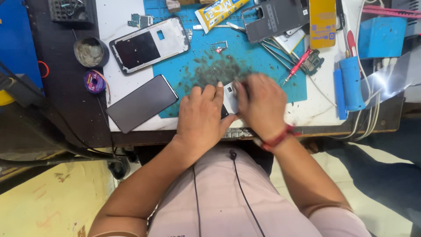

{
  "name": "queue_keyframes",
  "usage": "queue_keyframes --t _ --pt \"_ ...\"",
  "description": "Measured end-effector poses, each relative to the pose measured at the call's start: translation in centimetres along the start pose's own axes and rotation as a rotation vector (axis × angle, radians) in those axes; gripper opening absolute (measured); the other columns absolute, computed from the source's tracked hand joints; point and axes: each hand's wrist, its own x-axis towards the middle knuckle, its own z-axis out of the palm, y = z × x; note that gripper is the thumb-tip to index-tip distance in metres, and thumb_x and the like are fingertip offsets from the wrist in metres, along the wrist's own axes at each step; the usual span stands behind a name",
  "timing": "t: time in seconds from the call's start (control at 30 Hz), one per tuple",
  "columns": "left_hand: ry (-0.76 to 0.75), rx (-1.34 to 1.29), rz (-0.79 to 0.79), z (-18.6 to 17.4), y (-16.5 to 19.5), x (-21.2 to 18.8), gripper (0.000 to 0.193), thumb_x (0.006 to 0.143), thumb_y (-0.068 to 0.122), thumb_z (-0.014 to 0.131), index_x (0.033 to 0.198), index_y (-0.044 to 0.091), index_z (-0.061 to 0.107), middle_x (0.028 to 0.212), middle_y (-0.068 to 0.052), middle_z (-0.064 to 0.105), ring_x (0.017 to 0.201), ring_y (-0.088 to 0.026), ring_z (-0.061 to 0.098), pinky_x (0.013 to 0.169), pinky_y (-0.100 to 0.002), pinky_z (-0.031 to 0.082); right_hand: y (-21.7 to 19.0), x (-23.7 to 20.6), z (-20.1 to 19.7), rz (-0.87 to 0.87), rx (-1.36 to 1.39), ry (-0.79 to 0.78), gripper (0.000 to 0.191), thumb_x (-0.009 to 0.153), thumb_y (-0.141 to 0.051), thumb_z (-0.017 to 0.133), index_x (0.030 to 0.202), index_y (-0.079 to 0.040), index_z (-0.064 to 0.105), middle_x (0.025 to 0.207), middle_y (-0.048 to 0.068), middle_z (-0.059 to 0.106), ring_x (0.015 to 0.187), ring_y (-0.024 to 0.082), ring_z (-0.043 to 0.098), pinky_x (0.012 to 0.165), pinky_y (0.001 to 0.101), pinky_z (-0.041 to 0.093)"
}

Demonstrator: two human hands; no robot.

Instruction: The person disassembles a smartphone, removes the back cover, and uses a hot air gun to heat the device. They then wipe the screen with a cloth and use a screwdriver to remove screws and adjust internal components. The person continues to manipulate the phone's internal parts and reassemble the device.

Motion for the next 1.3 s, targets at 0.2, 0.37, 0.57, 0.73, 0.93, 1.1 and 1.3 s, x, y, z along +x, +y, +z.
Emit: queue_keyframes --t 0.2,0.37,0.57,0.73,0.93,1.1,1.3 --pt "-0.005 0.023 -0.013 -0.5 0.2 0.2 0.084 0.075 0.054 0.081 0.135 -0.002 0.063 0.107 -0.008 0.061 0.099 -0.028 0.055 0.076 -0.043 0.047 5.5 -5.8 -5.8 0.28 0.053 -0.477 0.019 0.085 -0.025 0.076 0.089 -0.006 0.077 0.076 0.012 0.074 0.068 0.031 0.071 0.062 0.0404 0.053" --pt "-0.012 -0.177 -0.053 -1.4 -0.2 0.9 0.077 0.07 0.048 0.087 0.126 0.001 0.062 0.113 -0.014 0.059 0.108 -0.033 0.055 0.088 -0.047 0.049 8.6 -6.0 -6.7 0.327 0.201 0.27 0.018 0.103 -0.003 0.065 0.119 0.002 0.072 0.104 0.014 0.074 0.094 0.021 0.073 0.084 0.031 0.054" --pt "0.089 -0.978 -0.237 -1.5 -0.4 1.5 0.061 0.078 0.029 0.089 0.123 0.001 0.06 0.112 -0.014 0.071 0.1 -0.023 0.068 0.087 -0.036 0.056 9.1 -6.0 -5.6 0.197 0.17 0.507 0.009 0.108 0.004 0.066 0.116 0.004 0.07 0.111 0.015 0.07 0.098 0.018 0.064 0.089 0.0285 0.053" --pt "0.069 -1.034 -0.329 -0.4 0.5 0.6 0.033 0.089 0.018 0.08 0.114 0.004 0.064 0.099 -0.008 0.078 0.086 -0.016 0.074 0.076 -0.03 0.059 5.4 -6.3 -1.6 0.223 0.707 0.149 0.027 0.099 -0.009 0.073 0.124 0.0 0.068 0.11 0.004 0.074 0.089 0.006 0.065 0.081 0.0232 0.053" --pt "0.182 -0.933 -0.137 0.4 1.4 -0.8 0.026 0.096 0.01 0.072 0.118 0.002 0.06 0.109 -0.014 0.072 0.099 -0.024 0.073 0.085 -0.035 0.056 1.4 -3.3 -0.9 0.231 0.672 0.153 0.032 0.088 -0.014 0.086 0.112 0.001 0.071 0.083 0.005 0.07 0.067 0.008 0.056 0.061 0.0247 0.048" --pt "0.154 -0.943 -0.198 0.3 1.5 -1.0 0.026 0.096 0.011 0.07 0.118 0.001 0.059 0.108 -0.015 0.072 0.099 -0.026 0.073 0.085 -0.036 0.056 1.3 -2.0 -2.5 0.043 0.46 0.182 0.012 0.101 -0.013 0.078 0.105 -0.002 0.074 0.089 0.008 0.074 0.073 0.014 0.07 0.065 0.0279 0.053" --pt "0.116 -0.918 -0.259 0.4 1.7 -0.9 0.023 0.094 0.014 0.074 0.108 0.001 0.061 0.097 -0.014 0.074 0.086 -0.023 0.076 0.074 -0.034 0.057 2.8 -1.3 -2.3 -0.312 0.0 0.291 0.008 0.1 -0.011 0.078 0.1 -0.005 0.073 0.091 0.009 0.075 0.072 0.027 0.068 0.065 0.0376 0.05"
